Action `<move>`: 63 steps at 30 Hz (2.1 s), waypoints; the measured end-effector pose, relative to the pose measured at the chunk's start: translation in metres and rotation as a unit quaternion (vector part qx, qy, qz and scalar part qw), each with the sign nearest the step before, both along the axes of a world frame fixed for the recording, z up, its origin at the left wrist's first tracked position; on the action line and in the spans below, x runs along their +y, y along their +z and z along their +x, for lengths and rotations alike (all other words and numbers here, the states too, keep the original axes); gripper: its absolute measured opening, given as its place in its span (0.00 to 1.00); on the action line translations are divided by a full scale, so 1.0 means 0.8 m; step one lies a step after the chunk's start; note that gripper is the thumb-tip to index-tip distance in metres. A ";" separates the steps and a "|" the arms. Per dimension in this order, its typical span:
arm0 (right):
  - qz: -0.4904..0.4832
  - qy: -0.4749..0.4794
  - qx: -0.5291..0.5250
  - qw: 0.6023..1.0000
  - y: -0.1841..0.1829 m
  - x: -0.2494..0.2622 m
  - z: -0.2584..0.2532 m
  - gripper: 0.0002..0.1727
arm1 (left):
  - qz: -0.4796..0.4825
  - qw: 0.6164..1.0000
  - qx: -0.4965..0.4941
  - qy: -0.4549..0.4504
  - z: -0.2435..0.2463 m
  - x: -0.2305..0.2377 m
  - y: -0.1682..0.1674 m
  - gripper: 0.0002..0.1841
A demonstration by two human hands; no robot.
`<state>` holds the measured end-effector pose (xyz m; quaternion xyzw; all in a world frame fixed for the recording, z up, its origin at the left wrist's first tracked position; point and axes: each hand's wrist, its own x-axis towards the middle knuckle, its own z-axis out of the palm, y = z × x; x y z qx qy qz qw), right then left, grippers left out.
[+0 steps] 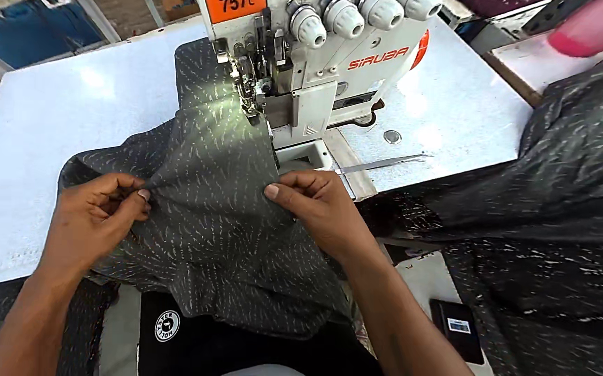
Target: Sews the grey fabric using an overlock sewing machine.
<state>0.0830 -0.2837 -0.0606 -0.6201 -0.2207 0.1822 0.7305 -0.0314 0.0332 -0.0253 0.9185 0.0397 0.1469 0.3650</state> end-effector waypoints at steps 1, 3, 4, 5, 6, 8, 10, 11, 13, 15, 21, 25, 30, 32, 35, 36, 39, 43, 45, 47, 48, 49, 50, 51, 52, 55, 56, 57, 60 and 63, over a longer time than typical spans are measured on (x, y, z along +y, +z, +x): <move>-0.002 -0.003 -0.002 1.000 -0.002 0.000 0.000 0.08 | -0.013 1.000 0.003 -0.006 0.002 0.002 0.004 0.08; -0.006 -0.008 0.001 1.000 0.000 -0.002 -0.004 0.08 | -0.025 1.000 0.010 -0.010 0.006 0.002 0.015 0.07; -0.004 -0.011 0.005 1.000 0.002 -0.004 -0.006 0.07 | -0.037 0.999 0.017 -0.010 0.008 0.001 0.020 0.06; -0.004 -0.015 0.008 1.000 0.004 -0.005 -0.006 0.07 | -0.055 0.998 0.025 -0.008 0.011 0.002 0.025 0.06; -0.007 -0.021 0.008 1.000 0.003 -0.004 -0.004 0.07 | -0.078 0.996 0.037 -0.004 0.014 0.003 0.031 0.05; -0.018 -0.037 0.008 0.999 0.003 0.000 0.000 0.06 | -0.141 0.987 0.079 0.009 0.025 0.003 0.049 0.07; -0.013 -0.050 0.003 0.999 0.009 0.005 0.006 0.05 | -0.188 0.974 0.122 0.026 0.042 0.003 0.074 0.11; -0.008 -0.056 0.004 0.998 0.010 0.009 0.008 0.05 | -0.204 0.968 0.140 0.031 0.050 0.005 0.085 0.13; 0.003 -0.072 0.013 0.997 0.013 0.015 0.014 0.05 | -0.221 0.962 0.157 0.028 0.070 0.015 0.100 0.15; 0.013 -0.087 0.017 0.996 0.018 0.020 0.019 0.04 | -0.226 0.964 0.140 0.014 0.098 0.029 0.110 0.15; -0.019 -0.095 -0.006 0.995 0.018 0.012 0.009 0.05 | 0.063 0.995 0.066 0.050 0.075 -0.003 0.096 0.28; -0.064 -0.035 -0.003 0.997 0.019 -0.002 0.023 0.15 | 0.090 0.988 0.111 0.064 0.013 -0.052 0.011 0.42; -0.020 0.048 0.071 0.996 0.024 0.011 0.053 0.26 | 0.078 0.994 -0.002 0.070 0.013 -0.073 0.011 0.33; -0.005 0.069 0.063 0.996 0.023 0.016 0.056 0.22 | 0.071 0.993 -0.079 0.043 0.021 -0.077 0.028 0.24; 0.016 0.073 0.074 0.994 0.023 0.023 0.054 0.15 | 0.101 0.983 -0.156 -0.012 0.047 -0.095 0.056 0.16; 0.020 0.063 0.076 0.995 0.025 0.021 0.051 0.13 | 0.112 0.979 -0.165 -0.029 0.061 -0.101 0.062 0.15; 0.024 0.033 0.071 0.997 0.028 0.015 0.038 0.11 | 0.174 0.977 -0.122 -0.033 0.099 -0.113 0.058 0.16; 0.017 0.017 0.069 0.997 0.023 0.015 0.033 0.11 | 0.219 0.971 -0.092 -0.020 0.114 -0.115 0.043 0.17; 0.021 0.014 0.068 0.997 0.025 0.013 0.029 0.09 | 0.219 0.971 -0.098 -0.021 0.118 -0.112 0.040 0.17; 0.024 0.004 0.069 0.997 0.026 0.017 0.030 0.08 | 0.223 0.970 -0.099 -0.027 0.129 -0.104 0.039 0.18; 0.024 0.000 0.070 0.997 0.026 0.019 0.032 0.08 | 0.223 0.969 -0.098 -0.033 0.136 -0.098 0.039 0.18; 0.024 -0.003 0.069 0.997 0.028 0.020 0.032 0.08 | 0.222 0.969 -0.098 -0.040 0.145 -0.092 0.040 0.18; 0.023 -0.005 0.066 0.998 0.030 0.020 0.033 0.07 | 0.222 0.969 -0.099 -0.047 0.153 -0.086 0.041 0.19; 0.022 -0.008 0.064 0.998 0.031 0.021 0.032 0.07 | 0.223 0.969 -0.098 -0.051 0.159 -0.081 0.042 0.19; 0.021 -0.013 0.062 0.998 0.030 0.021 0.031 0.07 | 0.224 0.968 -0.096 -0.054 0.163 -0.077 0.042 0.20; 0.033 -0.039 0.058 0.997 0.033 0.021 0.030 0.07 | 0.228 0.968 -0.085 -0.060 0.176 -0.073 0.045 0.21; 0.041 -0.047 0.057 0.996 0.034 0.022 0.032 0.07 | 0.228 0.968 -0.087 -0.060 0.182 -0.073 0.045 0.21; 0.045 -0.054 0.057 0.996 0.034 0.024 0.034 0.07 | 0.226 0.968 -0.089 -0.061 0.188 -0.073 0.046 0.21; 0.025 -0.068 0.053 0.996 0.032 0.031 0.030 0.07 | 0.227 0.965 -0.109 -0.068 0.197 -0.062 0.046 0.20; 0.015 -0.097 0.009 0.995 0.032 0.035 0.011 0.08 | 0.221 0.947 -0.216 -0.087 0.189 -0.061 0.052 0.17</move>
